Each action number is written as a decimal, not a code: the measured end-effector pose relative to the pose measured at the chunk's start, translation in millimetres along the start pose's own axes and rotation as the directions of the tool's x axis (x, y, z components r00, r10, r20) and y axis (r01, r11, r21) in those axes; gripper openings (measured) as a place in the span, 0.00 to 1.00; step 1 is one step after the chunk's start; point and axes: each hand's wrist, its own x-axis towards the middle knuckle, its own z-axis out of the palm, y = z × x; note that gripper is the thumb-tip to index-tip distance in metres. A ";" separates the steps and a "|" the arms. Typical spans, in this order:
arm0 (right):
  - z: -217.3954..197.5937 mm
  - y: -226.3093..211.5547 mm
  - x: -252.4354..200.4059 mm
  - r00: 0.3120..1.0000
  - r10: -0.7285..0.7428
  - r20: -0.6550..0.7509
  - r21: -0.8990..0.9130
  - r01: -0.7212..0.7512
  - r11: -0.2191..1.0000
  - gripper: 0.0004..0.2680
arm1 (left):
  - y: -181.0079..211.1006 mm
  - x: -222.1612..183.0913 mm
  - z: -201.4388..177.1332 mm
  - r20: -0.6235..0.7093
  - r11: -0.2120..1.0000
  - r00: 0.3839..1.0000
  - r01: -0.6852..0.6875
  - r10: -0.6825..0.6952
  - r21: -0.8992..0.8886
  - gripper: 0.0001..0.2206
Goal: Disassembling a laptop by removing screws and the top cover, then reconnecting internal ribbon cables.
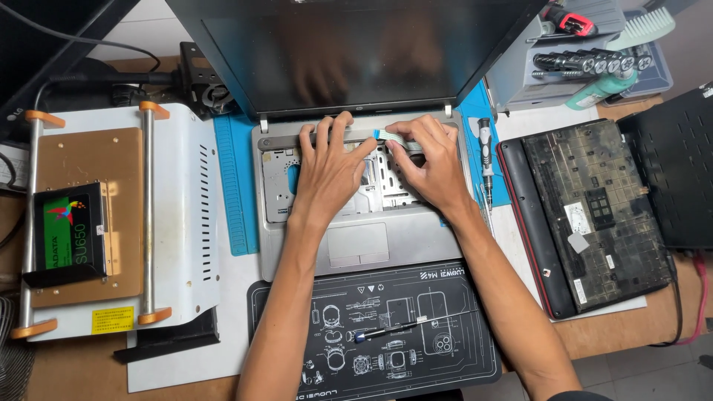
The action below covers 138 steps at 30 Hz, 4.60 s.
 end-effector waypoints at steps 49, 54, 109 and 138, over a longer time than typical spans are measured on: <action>-4.7 6.9 0.2 0.998 0.056 0.002 0.067 -0.056 0.996 0.06 | -29.4 22.9 8.0 0.090 0.979 0.986 -0.125 0.140 -0.161 0.10; -4.7 6.4 0.1 0.999 0.042 0.010 0.062 -0.042 0.997 0.06 | -30.8 18.9 1.6 0.058 0.977 0.990 -0.120 0.132 -0.175 0.07; 0.2 -9.7 -1.4 0.982 -0.088 0.167 -0.154 0.114 0.981 0.02 | -20.5 -8.9 -12.4 -0.016 0.927 0.998 0.057 -0.067 -0.370 0.15; 10.6 9.0 -9.1 0.985 -0.116 0.128 -0.193 0.140 0.971 0.06 | -27.7 -5.2 -12.1 0.000 0.833 0.993 0.102 -0.122 -0.543 0.24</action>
